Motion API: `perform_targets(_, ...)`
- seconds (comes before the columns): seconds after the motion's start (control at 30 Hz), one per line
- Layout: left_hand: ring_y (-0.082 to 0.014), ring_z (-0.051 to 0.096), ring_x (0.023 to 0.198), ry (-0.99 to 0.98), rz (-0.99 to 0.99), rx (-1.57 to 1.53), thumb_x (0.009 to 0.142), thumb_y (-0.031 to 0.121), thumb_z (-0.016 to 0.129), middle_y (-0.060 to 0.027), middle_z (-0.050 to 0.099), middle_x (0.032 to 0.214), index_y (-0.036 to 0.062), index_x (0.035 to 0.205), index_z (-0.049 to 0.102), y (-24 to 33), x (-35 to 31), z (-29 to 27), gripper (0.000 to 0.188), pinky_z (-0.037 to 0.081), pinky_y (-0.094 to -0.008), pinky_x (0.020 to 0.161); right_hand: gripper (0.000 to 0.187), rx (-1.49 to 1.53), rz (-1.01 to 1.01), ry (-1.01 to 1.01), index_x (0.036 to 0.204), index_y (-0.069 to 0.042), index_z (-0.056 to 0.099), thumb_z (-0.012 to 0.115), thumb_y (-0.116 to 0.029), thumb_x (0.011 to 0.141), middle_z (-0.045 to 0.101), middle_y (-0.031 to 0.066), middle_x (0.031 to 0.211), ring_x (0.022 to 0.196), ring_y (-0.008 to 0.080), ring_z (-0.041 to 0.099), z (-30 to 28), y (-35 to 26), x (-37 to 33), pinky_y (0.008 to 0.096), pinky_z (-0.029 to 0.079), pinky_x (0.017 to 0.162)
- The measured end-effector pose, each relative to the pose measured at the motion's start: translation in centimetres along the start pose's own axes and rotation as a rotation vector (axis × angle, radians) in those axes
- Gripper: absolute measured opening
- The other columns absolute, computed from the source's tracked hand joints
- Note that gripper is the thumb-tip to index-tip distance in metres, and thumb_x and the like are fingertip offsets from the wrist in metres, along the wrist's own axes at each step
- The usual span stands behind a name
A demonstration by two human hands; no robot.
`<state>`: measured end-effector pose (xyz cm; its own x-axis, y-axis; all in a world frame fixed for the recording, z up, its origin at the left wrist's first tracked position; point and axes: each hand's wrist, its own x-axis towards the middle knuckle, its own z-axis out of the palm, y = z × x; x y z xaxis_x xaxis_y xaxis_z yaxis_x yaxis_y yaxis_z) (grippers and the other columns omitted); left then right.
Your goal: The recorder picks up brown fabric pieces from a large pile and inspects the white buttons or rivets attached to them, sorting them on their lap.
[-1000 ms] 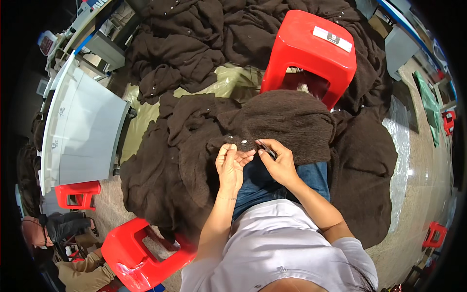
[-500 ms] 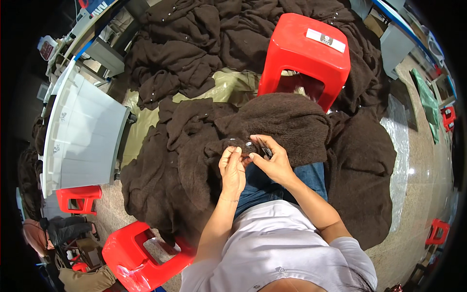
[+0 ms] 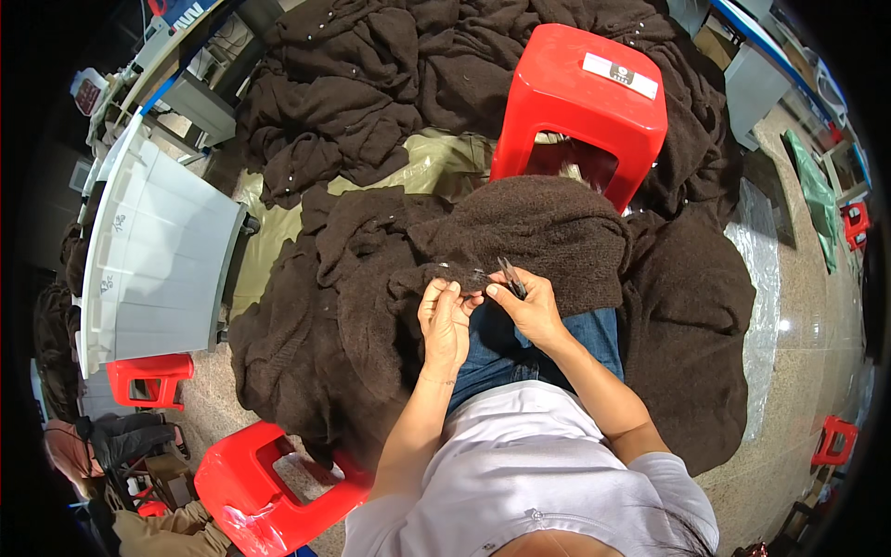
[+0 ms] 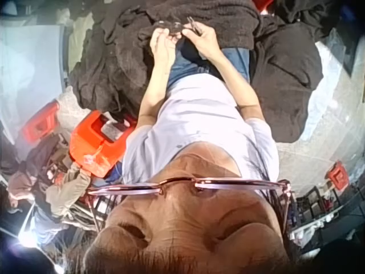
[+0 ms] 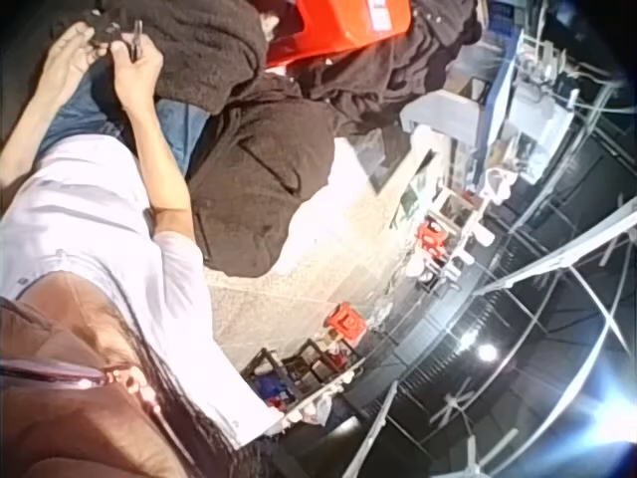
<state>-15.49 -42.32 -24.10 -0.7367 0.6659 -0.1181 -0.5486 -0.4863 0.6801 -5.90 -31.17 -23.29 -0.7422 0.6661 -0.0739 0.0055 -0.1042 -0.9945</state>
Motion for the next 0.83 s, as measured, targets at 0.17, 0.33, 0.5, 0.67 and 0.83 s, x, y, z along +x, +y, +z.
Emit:
perform_targets(0.17,-0.0154,0.061,0.092,0.025,0.226,0.788,0.093,0.001,0.057,-0.0078,0.063,0.109,0.0038,0.089,0.059,-0.2,-0.6,0.3,0.006,0.048,-0.0270,0.081,0.032,-0.066,-0.006,0.014,0.111,0.000,0.065,0.076,-0.012,0.084,0.066,0.0021,0.098,0.090,0.0082,0.059,-0.4,-2.0,-0.5,0.0248,0.048,0.082)
perform_targets(0.33,-0.0406,0.050,0.109,-0.294,0.563,1.134,0.066,-0.001,0.074,-0.0210,0.054,0.115,-0.0018,0.091,0.064,-1.5,-1.6,2.3,0.027,0.043,-0.0438,0.094,0.056,-0.183,-0.093,-0.070,0.125,-0.001,0.059,0.081,-0.017,0.077,0.065,0.0072,0.109,0.104,0.0151,0.059,-1.3,-4.8,-1.4,0.0303,0.047,0.092)
perform_targets(0.5,-0.0340,0.054,0.099,-0.370,0.481,1.026,0.068,0.005,0.081,-0.0174,0.055,0.110,-0.0008,0.097,0.067,-3.8,-3.0,2.5,0.032,0.048,-0.0396,0.083,0.056,-0.487,0.070,-0.131,0.125,0.002,0.062,0.080,-0.021,0.077,0.070,0.0146,0.108,0.099,0.0158,0.064,-4.2,-6.9,-2.9,0.0314,0.050,0.088)
perform_targets(0.67,-0.0347,0.054,0.107,-0.121,0.641,1.025,0.077,0.009,0.079,-0.0181,0.053,0.116,0.0016,0.106,0.055,-4.1,-0.7,2.4,0.039,0.045,-0.0389,0.092,0.015,-0.711,0.000,0.042,0.091,0.003,0.071,0.073,-0.008,0.082,0.064,0.0110,0.067,0.060,0.0116,0.057,-5.9,-8.9,-3.7,0.0299,0.045,0.056)
perform_targets(0.83,-0.0354,0.047,0.121,0.024,0.697,1.172,0.073,0.001,0.071,-0.0158,0.049,0.126,0.0017,0.126,0.047,-4.2,2.5,1.4,0.058,0.035,-0.0420,0.107,0.004,-0.479,-0.211,-0.096,0.081,-0.001,0.069,0.073,-0.001,0.079,0.064,0.0078,0.067,0.060,0.0086,0.057,-6.1,-12.4,-5.7,0.0247,0.042,0.055)
